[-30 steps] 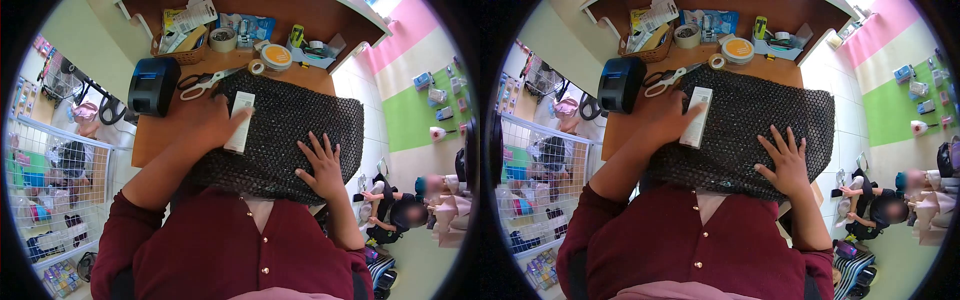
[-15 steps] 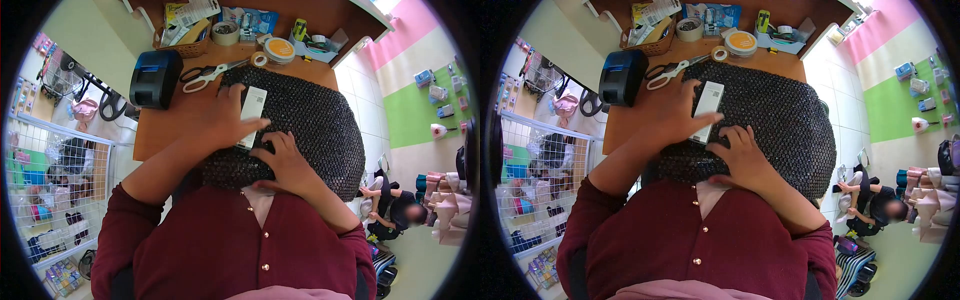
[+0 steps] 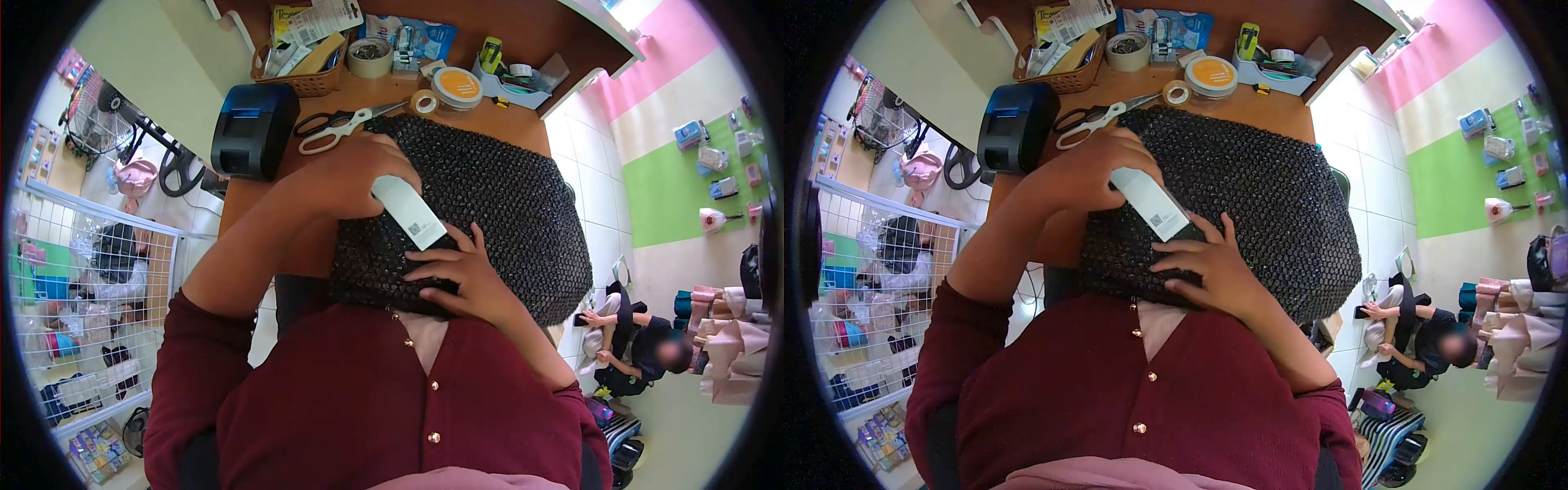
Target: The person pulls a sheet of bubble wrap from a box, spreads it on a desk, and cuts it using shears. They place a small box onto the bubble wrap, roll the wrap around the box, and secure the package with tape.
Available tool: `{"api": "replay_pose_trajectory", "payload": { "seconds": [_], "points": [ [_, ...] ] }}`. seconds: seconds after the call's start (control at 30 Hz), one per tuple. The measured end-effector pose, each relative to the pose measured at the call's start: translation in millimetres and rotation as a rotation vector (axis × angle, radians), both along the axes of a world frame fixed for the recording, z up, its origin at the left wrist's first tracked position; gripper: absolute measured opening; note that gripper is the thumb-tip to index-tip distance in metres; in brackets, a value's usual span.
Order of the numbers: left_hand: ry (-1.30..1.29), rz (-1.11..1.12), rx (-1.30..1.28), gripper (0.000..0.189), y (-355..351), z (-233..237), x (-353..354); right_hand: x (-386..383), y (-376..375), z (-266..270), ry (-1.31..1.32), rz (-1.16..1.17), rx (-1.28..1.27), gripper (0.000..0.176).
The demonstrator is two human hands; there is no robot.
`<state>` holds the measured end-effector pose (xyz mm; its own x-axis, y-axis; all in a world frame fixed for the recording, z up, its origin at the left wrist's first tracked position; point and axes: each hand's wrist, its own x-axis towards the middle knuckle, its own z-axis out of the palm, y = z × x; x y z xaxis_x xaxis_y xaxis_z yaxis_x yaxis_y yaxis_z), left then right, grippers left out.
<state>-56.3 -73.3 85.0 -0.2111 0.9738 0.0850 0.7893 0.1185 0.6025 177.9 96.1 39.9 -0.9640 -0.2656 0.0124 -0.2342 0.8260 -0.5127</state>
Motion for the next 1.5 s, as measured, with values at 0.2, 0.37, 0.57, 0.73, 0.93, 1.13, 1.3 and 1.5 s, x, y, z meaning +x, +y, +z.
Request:
{"api": "replay_pose_trajectory", "payload": {
  "seconds": [0.2,0.37,0.57,0.73,0.93,1.13,1.3,1.5],
  "points": [
    [0.05,-0.114,0.278,0.045,17.4,-21.5,-4.1,-0.4,10.1,2.1,-0.084,-0.18,-0.485,0.011],
    [-0.013,-0.152,0.399,0.041,17.3,-68.8,-10.7,3.0,-0.6,-8.8,-0.001,-0.497,-0.506,0.035],
    [-0.209,-0.133,0.335,0.04,2.7,-62.3,-12.8,-19.1,-20.2,16.1,0.001,-0.457,-0.104,0.087],
    [-0.233,0.315,0.175,0.041,-5.9,-38.3,-1.5,-27.0,-33.0,-8.9,0.216,-0.424,-0.093,0.075],
    [-0.133,0.543,0.09,0.057,4.4,-30.6,11.9,-32.2,-33.1,-11.8,0.367,-0.361,-0.061,0.066],
    [-0.409,0.495,0.259,0.055,7.9,-41.4,15.4,-34.2,-32.6,-5.2,0.203,-0.289,-0.029,0.082],
    [-0.713,0.377,0.434,0.045,18.9,-63.1,9.1,-35.8,-33.3,-5.3,0.248,-0.372,-0.087,0.098],
    [-0.359,0.445,0.384,0.047,18.0,-67.8,1.8,-34.5,-31.8,-10.1,0.199,-0.34,-0.028,0.102]
  ]
}}
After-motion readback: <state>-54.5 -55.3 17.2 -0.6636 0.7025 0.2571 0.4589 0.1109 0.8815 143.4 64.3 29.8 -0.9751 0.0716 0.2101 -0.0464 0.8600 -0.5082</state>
